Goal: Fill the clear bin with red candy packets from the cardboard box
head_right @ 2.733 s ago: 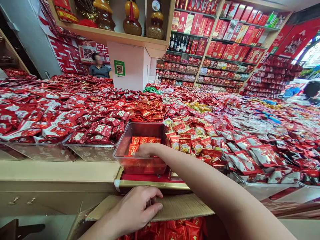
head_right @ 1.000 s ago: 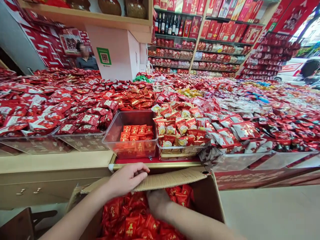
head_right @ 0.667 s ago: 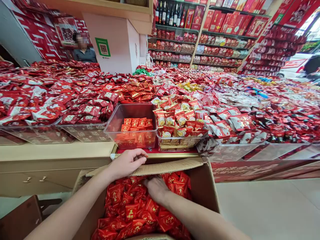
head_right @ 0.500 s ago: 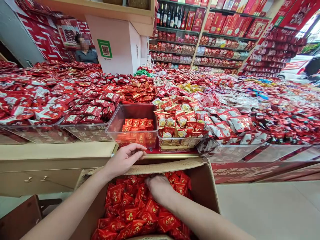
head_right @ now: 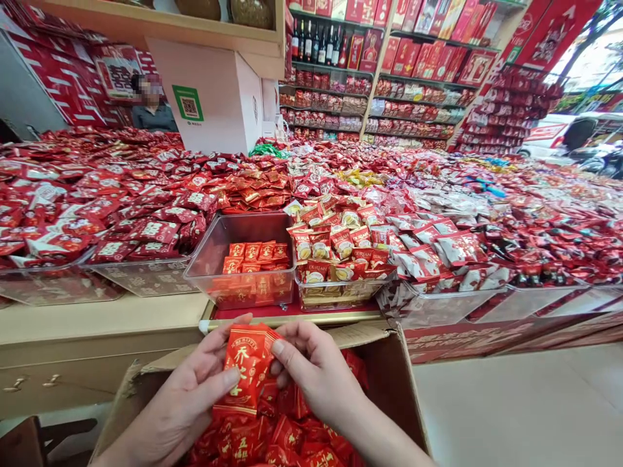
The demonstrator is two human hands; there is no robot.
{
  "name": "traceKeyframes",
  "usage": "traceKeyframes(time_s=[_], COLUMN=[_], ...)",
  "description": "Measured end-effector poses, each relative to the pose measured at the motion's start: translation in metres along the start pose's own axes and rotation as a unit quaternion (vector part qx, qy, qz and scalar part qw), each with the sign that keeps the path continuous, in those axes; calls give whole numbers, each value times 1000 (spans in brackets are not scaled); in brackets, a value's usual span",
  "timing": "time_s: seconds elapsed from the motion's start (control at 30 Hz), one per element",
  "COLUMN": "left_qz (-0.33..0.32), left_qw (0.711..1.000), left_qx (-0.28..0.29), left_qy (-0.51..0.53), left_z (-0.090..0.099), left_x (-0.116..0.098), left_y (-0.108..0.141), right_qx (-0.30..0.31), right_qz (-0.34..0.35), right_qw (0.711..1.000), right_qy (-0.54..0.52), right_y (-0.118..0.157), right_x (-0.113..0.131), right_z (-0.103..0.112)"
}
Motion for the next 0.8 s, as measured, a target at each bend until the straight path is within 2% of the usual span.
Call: traceKeyframes(time_s=[0.07, 0.17, 0.27, 0.4, 0.53, 0.63, 0.7, 0.8], left_qz=[-37, -69, -59, -23, -30, -39, -40, -58], left_qw=[999, 997, 998, 999, 997, 987, 982, 982], left_qx=[-19, -27, -32, -46, -54, -116, -138, -124], left_qy=[7, 2, 7, -15, -44, -108, -126, -134], left_z=[0, -2, -6, -12, -10, -3, 1, 0], left_x=[1, 4, 6, 8, -2, -19, -27, -29], left_y=[-5, -10, -14, -19, -22, -26, -31, -40], right_qx=[-28, -28, -22, -43, -90, -140, -118, -76], right_qz=[17, 29, 22, 15, 21, 63, 67, 51], right_qw=[998, 997, 997, 996, 991, 983, 984, 989], right_qy=[-56, -61, -64, -77, -95, -102, -113, -116], right_y=[-4, -8, -9, -10, -14, -21, -28, -36], right_x=[-2, -5, -8, -13, -11, -1, 6, 11], right_z=[-2, -3, 1, 6, 15, 23, 23, 14])
Point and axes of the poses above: each hand's wrist, its own y-axis away from the middle knuckle, its own z-axis out of the back of the hand, x = y × z, the point moved 1 cm from there along -y, towards the middle knuckle, and after that the axes turned 1 degree about -z, right-handed, at the moved point
